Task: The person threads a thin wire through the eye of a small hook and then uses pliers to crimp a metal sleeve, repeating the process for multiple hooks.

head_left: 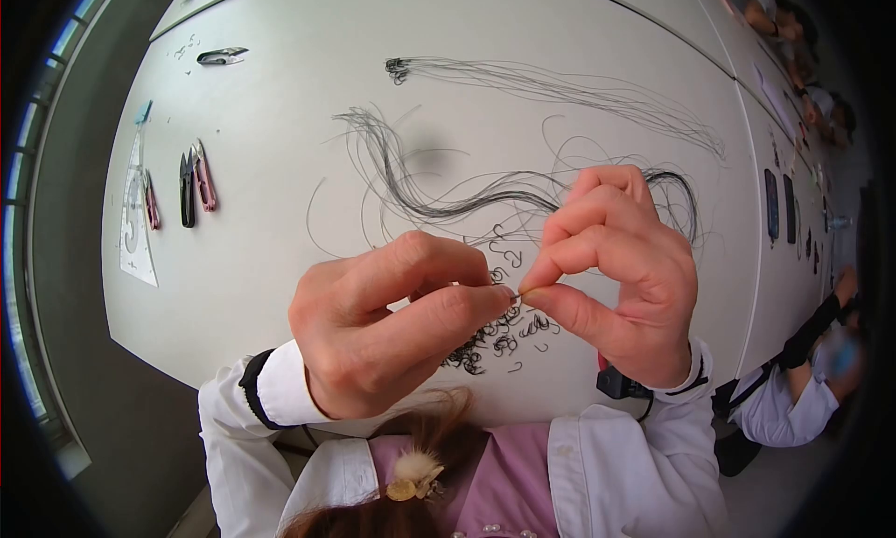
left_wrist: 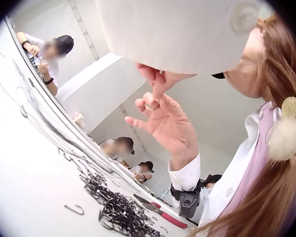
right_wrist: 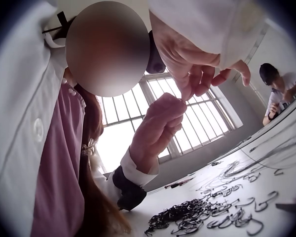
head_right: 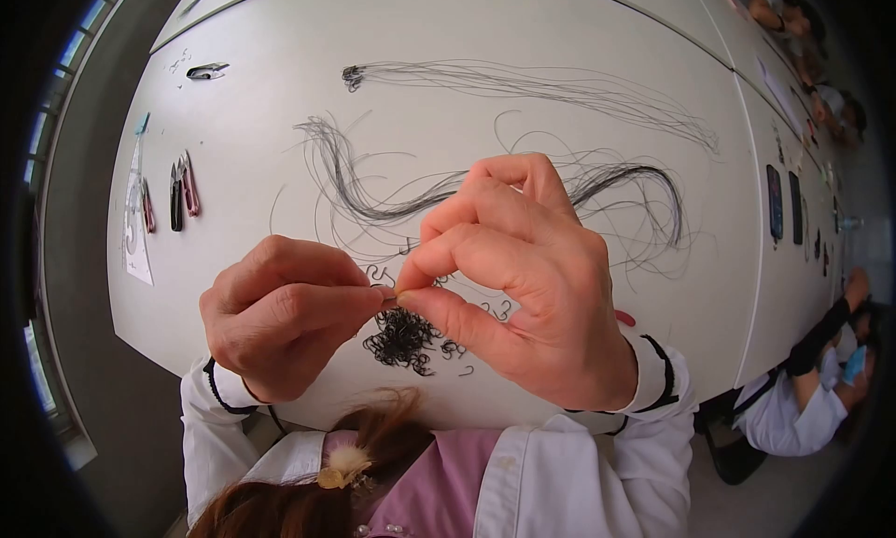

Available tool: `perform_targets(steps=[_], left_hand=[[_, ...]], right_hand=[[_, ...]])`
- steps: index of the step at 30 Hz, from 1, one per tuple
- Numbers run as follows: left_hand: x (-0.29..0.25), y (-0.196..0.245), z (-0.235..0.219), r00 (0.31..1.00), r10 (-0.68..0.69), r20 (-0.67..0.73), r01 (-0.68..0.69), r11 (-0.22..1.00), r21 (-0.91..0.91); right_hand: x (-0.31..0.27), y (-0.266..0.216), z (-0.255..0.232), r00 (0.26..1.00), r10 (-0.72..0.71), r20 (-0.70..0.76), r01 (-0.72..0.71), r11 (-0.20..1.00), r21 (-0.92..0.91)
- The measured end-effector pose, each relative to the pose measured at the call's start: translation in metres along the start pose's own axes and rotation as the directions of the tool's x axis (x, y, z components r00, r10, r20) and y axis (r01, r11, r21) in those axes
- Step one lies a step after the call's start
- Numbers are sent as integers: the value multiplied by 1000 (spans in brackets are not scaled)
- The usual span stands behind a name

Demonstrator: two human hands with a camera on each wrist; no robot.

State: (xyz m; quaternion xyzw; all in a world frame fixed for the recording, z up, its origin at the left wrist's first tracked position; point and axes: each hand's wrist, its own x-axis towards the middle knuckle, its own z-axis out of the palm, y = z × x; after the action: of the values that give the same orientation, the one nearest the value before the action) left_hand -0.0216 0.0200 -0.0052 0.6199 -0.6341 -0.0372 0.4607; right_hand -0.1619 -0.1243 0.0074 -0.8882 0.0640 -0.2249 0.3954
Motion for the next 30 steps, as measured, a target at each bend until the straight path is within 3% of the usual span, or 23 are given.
perform_targets(steps=[5,8,14,16,17,19,20,22,23,25,30], left_hand=[[1,1,0,999,31,4,-32,999,36],[2,2,2,999,-30,-29,30,999,-13],[4,3,2,993,-115,3,115,984,-133],[5,4,0,961,-254,112,276,918,-284],[5,4,0,960,-256,112,278,917,-285],[4,2,-1,895,-381,233,446,771,-454],[4,2,-1,894,-382,233,448,770,-455],[6,4,-3,687,-588,427,700,379,-605],[6,4,-3,686,-589,427,701,377,-606],[8,2,-4,561,-605,565,782,164,-602],[11,1,-5,522,-589,618,793,67,-606]], right_hand=[[-1,-1,0,998,-58,-32,55,994,-99],[-1,-2,-1,997,-65,-32,61,994,-95],[-2,-1,-1,997,78,29,-80,992,101],[-2,2,-1,991,106,82,-120,974,193],[-2,2,-2,991,107,84,-121,974,194],[-2,3,-2,979,151,135,-179,956,232],[-2,3,-2,979,152,137,-181,956,233],[-2,5,-2,972,191,138,-223,935,275],[-2,6,-1,971,192,141,-224,935,275],[-1,7,-1,980,158,124,-185,949,256],[-1,6,-1,977,170,130,-199,948,248]])
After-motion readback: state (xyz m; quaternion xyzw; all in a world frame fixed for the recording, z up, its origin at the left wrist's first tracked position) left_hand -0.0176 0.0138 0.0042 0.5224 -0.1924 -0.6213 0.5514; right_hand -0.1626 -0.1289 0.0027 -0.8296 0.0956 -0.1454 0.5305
